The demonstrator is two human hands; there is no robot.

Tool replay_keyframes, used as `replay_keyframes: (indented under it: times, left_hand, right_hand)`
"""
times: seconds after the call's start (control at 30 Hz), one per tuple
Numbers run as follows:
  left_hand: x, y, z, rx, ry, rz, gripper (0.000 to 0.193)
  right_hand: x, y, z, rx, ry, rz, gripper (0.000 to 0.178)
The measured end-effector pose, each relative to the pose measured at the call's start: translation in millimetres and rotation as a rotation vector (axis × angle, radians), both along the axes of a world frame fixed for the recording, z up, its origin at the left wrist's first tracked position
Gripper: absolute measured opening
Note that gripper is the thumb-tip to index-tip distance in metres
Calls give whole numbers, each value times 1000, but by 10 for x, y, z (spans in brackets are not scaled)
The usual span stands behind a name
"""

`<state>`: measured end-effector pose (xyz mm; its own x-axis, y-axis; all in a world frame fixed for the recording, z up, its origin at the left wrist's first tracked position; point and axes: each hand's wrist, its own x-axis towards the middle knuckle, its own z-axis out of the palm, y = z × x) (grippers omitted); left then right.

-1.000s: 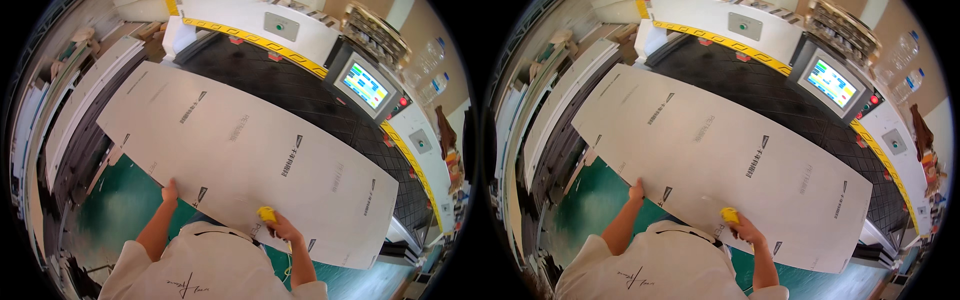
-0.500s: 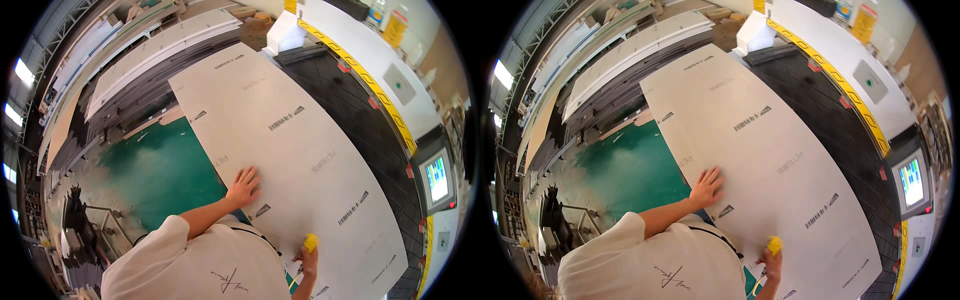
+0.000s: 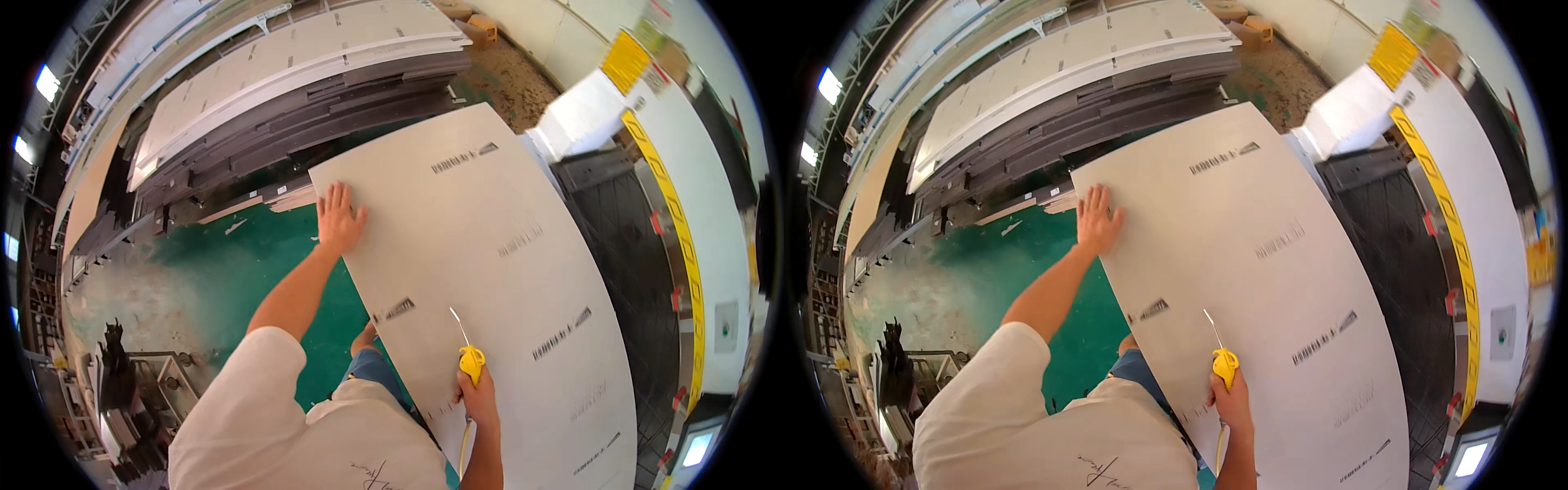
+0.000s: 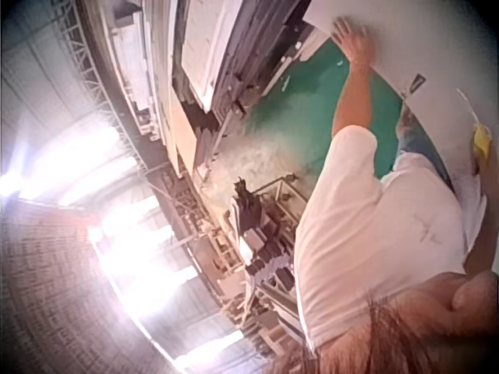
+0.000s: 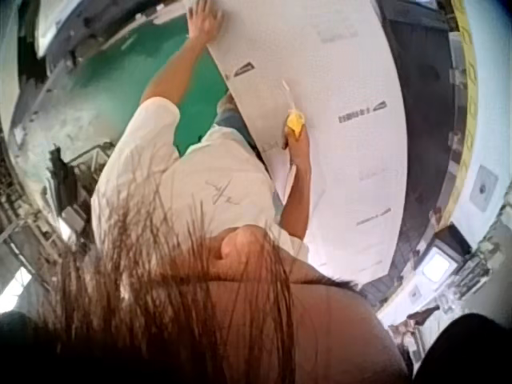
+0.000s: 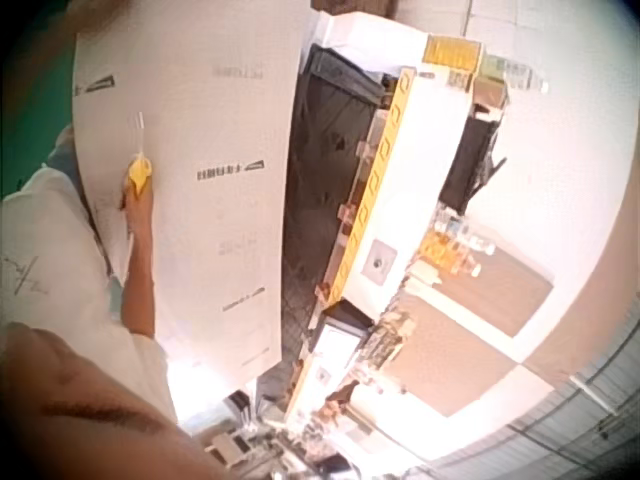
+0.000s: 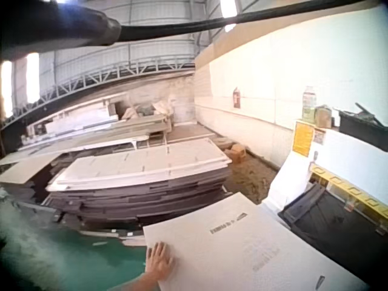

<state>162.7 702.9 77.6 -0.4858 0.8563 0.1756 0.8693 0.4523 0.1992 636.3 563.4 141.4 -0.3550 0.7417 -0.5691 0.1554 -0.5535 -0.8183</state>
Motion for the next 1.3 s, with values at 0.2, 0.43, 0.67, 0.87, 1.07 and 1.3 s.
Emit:
replay_keyframes:
  times: [0.2, 0.43, 0.67, 0.87, 1.07, 1.3]
  left_hand:
    - [-1337, 911, 12, -5, -108, 71, 67]
    - [-1089, 937, 57, -22, -103, -204, 66]
    - [-302, 1975, 127, -142, -8, -380, 84]
    - [535, 3666, 3, -172, 5, -581, 92]
    - [1240, 4867, -141, -153, 56, -770, 85]
    - [1409, 5001, -74, -130, -37, -1085, 66]
  right_hand:
    - [-1640, 1155, 64, -13, -24, 184, 27]
    - [-2442, 2430, 288, 194, -210, 384, 38]
    - [-1964, 3443, 204, 164, -390, -481, 27]
    - [-1661, 3165, 150, 56, -291, -674, 25]
    - [-1341, 2704, 317, -25, -374, -705, 20]
    - [-949, 2228, 483, -185, -357, -559, 19]
